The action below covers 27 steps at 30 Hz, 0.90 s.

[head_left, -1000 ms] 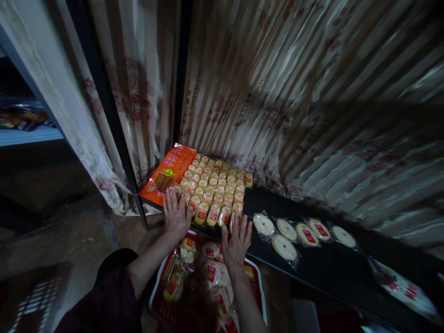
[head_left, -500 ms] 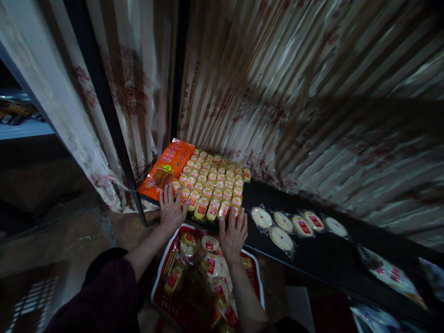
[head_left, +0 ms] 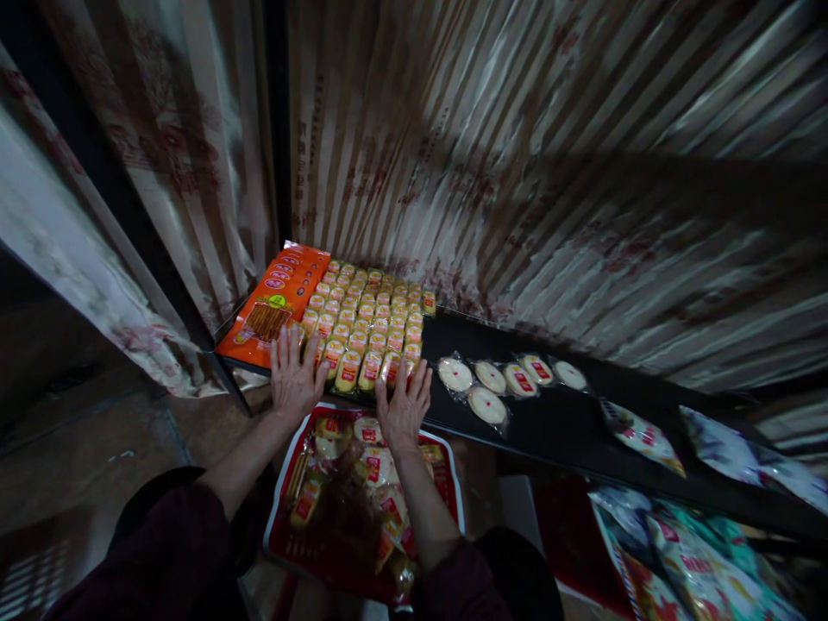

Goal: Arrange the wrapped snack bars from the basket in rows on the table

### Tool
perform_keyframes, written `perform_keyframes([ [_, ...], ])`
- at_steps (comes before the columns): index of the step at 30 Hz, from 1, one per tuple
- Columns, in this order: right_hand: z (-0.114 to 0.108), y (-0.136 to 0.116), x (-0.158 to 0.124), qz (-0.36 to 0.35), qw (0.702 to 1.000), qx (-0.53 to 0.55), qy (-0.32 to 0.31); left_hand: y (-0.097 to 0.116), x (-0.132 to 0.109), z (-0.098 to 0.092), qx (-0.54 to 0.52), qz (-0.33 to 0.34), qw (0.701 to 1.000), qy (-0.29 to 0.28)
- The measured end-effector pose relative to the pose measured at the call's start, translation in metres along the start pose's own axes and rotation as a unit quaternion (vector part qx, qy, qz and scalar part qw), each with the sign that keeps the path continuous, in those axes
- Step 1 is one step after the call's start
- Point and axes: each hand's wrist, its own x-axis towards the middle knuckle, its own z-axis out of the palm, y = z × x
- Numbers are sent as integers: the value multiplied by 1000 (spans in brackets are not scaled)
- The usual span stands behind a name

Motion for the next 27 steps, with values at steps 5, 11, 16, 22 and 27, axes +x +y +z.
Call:
perform_keyframes([
  [5, 1, -4, 2, 11, 1000, -6, 4, 12, -5, 0, -8, 48, 998, -28],
  [11, 1, -3, 3, 7, 1000, -9, -5, 20, -7, 10, -11, 60, 997, -43],
  [16, 2, -3, 3, -11, 1000, -20, 6, 20, -5, 12, -16, 60, 997, -48],
  [22, 0, -3, 3, -27, 999, -24, -14, 20, -4, 15, -22, 66, 996, -55],
  [27, -1, -5, 4, -19, 999, -24, -14, 21, -5, 15, -18, 65, 997, -48],
])
